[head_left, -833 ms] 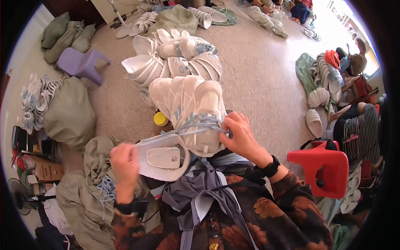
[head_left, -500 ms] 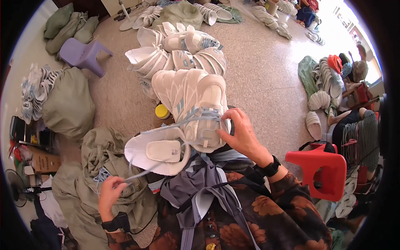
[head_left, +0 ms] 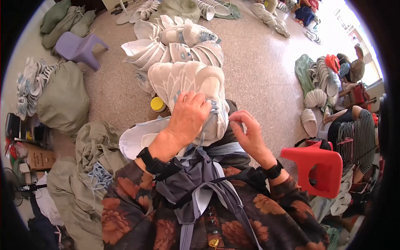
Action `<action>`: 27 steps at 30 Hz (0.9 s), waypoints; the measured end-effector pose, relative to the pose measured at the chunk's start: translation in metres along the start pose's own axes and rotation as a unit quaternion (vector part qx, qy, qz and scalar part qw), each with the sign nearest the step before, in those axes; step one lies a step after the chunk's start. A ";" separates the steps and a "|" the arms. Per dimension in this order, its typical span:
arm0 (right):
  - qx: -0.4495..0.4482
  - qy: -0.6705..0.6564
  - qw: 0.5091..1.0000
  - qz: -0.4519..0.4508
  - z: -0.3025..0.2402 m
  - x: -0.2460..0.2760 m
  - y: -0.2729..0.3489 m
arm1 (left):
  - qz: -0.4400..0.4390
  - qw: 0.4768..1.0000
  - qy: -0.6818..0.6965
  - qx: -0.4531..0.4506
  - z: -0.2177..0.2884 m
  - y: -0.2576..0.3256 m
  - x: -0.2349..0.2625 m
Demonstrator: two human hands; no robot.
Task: Lacing and preparing shoes in a manufacturing environment.
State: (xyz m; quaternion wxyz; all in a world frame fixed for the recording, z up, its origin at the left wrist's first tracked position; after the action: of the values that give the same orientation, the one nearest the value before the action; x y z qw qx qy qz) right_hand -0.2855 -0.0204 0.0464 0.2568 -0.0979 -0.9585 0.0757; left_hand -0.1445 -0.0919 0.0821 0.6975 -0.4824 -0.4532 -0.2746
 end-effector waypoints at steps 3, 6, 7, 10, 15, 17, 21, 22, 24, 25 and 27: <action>-0.012 0.001 1.000 0.012 0.000 0.004 -0.004 | 0.034 0.997 -0.058 -0.049 0.006 -0.007 0.005; 0.016 -0.002 1.000 0.006 -0.015 0.002 -0.014 | 0.053 0.994 -0.071 -0.070 0.006 -0.001 0.015; 0.019 -0.003 1.000 0.004 -0.017 0.001 -0.019 | 0.045 0.995 -0.064 -0.061 0.001 0.003 0.019; 0.102 0.053 0.993 -0.003 -0.033 -0.009 -0.024 | 0.068 0.996 -0.041 -0.043 -0.008 0.033 0.013; 0.172 0.113 0.979 0.001 -0.047 -0.019 -0.026 | 0.129 0.986 -0.087 0.052 -0.022 0.061 0.023; 0.168 0.116 0.979 -0.010 -0.051 -0.025 -0.026 | 0.167 0.977 -0.083 0.100 -0.014 0.074 0.028; 0.206 0.205 0.955 -0.055 -0.069 -0.043 -0.025 | 0.201 0.926 0.207 0.243 -0.013 0.077 -0.001; 0.212 0.208 0.953 -0.059 -0.071 -0.048 -0.025 | 0.221 0.910 0.231 0.263 -0.017 0.075 -0.003; 0.190 0.278 0.941 -0.045 -0.067 -0.061 -0.027 | 0.238 0.906 0.220 0.273 -0.023 0.074 -0.006; 0.197 0.281 0.938 -0.049 -0.067 -0.064 -0.026 | 0.248 0.903 0.210 0.282 -0.026 0.073 -0.006; 0.177 0.312 0.933 -0.033 -0.063 -0.065 -0.031 | 0.245 0.912 0.186 0.272 -0.030 0.063 -0.006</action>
State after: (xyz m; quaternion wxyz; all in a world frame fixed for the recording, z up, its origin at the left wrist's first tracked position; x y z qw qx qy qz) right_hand -0.2030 -0.0593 0.0749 0.5583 -0.0379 -0.8040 0.2012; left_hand -0.0842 -0.0955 0.0466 0.9188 -0.3101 -0.2396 -0.0462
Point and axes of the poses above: each hand's wrist, its own y-axis away from the middle knuckle, its own x-axis out of the back of the hand, z = x × y, the point moved 9 cm from there along -y, towards the middle knuckle, and after that the axes turned 7 degrees about -x, right-handed, at the moved point
